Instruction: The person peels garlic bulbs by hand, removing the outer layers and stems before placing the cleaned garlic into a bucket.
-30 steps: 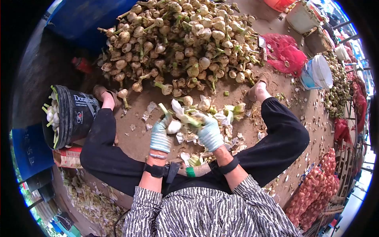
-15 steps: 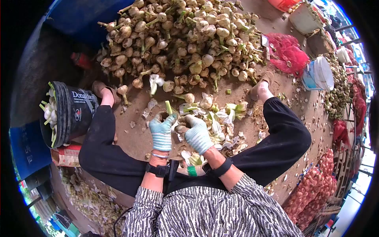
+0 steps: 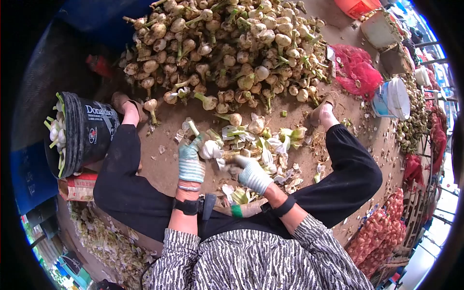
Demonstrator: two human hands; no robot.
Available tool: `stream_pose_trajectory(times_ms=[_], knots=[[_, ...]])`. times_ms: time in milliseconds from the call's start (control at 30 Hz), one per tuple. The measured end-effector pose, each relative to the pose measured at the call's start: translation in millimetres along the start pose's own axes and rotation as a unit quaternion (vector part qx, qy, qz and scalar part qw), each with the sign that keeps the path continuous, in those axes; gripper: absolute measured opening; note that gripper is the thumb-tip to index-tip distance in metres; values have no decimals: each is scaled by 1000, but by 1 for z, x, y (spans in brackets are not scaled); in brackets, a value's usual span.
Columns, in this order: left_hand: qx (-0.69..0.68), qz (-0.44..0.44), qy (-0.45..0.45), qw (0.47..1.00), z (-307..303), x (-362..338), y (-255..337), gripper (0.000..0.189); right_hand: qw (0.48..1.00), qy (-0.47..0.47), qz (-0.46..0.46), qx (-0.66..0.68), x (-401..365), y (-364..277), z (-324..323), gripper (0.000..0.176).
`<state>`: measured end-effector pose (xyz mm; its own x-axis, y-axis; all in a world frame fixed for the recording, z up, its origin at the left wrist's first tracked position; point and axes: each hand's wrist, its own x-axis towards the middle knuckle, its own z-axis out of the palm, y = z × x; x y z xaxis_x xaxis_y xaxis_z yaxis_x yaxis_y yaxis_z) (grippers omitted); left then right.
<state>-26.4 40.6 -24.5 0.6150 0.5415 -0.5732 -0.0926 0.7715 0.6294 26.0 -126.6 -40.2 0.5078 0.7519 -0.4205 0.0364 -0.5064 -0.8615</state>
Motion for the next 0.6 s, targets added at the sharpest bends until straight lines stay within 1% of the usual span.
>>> stream_pose_trajectory(times_ms=[33, 67, 100, 133, 167, 200, 233, 267, 300, 333, 367, 400, 433, 467, 500, 533, 567, 600], knots=[[40, -2, 21, 999, 8, -5, 3, 11, 997, 58, 8, 46, 1, -29, -4, 19], [42, -3, 23, 999, 7, -5, -1, 11, 989, 119, 16, 92, 4, -48, -7, 18], [106, 23, 31, 994, 9, -2, -5, 10, 988, 121, 16, 92, 9, -54, -7, 18], [168, 50, 39, 984, 10, 0, -7, 10, 991, 105, 39, 74, 13, -59, -8, 18], [143, 24, 31, 989, 7, -1, -7, 12, 993, 89, 62, 55, 17, -60, -9, 19], [144, 24, 32, 989, 6, -2, -4, 12, 993, 89, 62, 57, 20, -51, -8, 19], [36, 12, -10, 999, 5, -3, 1, 15, 977, 104, 90, 163, 24, -33, -7, 22], [-72, 0, -51, 996, 3, -5, 3, 18, 949, 116, 119, 267, 26, -14, -7, 26], [-110, 35, -118, 986, 2, -2, 4, 22, 974, 117, 178, 69, 23, 1, -15, 33], [-108, 35, -123, 986, 3, 0, 8, 22, 971, 84, 189, -116, 22, 35, -10, 30], [-134, 8, -109, 985, 4, 1, 13, 24, 964, 13, 186, -189, 11, 44, -13, 27], [-161, -22, -90, 983, 4, -1, 16, 25, 945, -63, 185, -261, 2, 50, -14, 25], [-137, -37, -51, 989, 3, -2, 16, 32, 952, -74, 161, -251, 1, 57, -11, 23], [-139, -40, -50, 988, 3, -2, 11, 32, 958, -83, 136, -241, 3, 62, -7, 21], [-111, -62, -26, 992, 3, 1, 5, 36, 962, -36, 139, -234, 9, 39, -11, 20], [-82, -84, -1, 993, 2, 3, 0, 40, 963, 16, 131, -235, 18, 32, -16, 21], [-115, -139, -13, 983, -3, 6, -5, 41, 956, 44, 159, -244, 31, 32, -26, 22], [-156, -164, -50, 973, -17, 15, -16, 35, 948, 72, 183, -250, 43, 32, -36, 25]])
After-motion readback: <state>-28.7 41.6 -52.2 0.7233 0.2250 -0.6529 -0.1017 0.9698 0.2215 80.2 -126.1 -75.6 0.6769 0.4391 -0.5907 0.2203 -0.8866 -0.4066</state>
